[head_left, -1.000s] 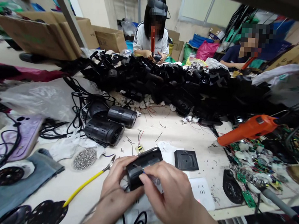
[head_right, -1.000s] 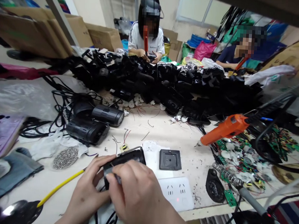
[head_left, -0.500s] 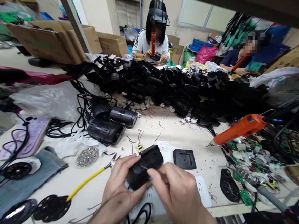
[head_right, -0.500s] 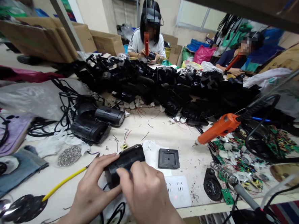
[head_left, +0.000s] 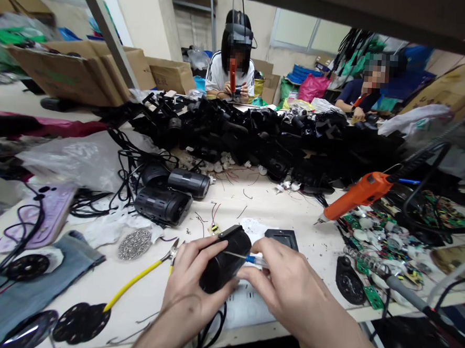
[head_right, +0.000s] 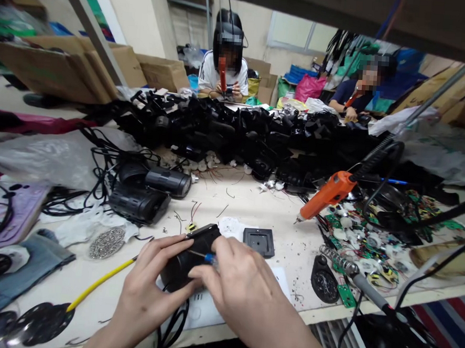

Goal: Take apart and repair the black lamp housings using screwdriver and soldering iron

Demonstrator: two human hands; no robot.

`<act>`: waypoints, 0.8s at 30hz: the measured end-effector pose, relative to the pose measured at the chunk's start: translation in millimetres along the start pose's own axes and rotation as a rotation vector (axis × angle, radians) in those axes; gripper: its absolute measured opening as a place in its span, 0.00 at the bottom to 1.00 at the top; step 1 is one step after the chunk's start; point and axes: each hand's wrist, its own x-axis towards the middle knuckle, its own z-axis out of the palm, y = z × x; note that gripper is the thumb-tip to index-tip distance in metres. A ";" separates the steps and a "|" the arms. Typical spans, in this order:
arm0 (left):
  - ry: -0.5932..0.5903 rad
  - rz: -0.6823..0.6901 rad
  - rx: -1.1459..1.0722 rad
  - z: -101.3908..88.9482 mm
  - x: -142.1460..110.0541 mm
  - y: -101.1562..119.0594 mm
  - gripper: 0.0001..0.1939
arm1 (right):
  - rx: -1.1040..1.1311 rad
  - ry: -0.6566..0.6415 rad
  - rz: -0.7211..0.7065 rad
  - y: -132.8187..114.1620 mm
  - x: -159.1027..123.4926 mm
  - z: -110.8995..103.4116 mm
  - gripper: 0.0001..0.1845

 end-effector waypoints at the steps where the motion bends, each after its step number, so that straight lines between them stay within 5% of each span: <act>1: -0.001 -0.003 -0.001 -0.3 -0.1 0.1 0.23 | -0.042 0.003 0.007 2.0 0.2 0.4 0.11; 4: -0.007 0.001 -0.001 -0.8 -0.6 0.0 0.23 | -0.111 -0.001 -0.052 4.6 0.9 -0.8 0.16; 10: 0.011 -0.014 -0.023 1.3 -1.0 -1.2 0.23 | -0.071 0.018 -0.175 1.1 3.6 -9.7 0.08; 15: 0.006 -0.060 -0.053 4.3 -3.0 -2.5 0.24 | -0.013 0.035 -0.144 6.2 10.3 -0.2 0.04; 19: 0.019 -0.071 -0.056 4.9 -2.3 -3.8 0.23 | -0.136 0.048 -0.168 5.8 15.3 5.6 0.10; 24: 0.001 -0.089 -0.078 3.7 -0.2 -3.2 0.22 | -0.008 0.042 -0.257 -1.1 19.0 -4.7 0.13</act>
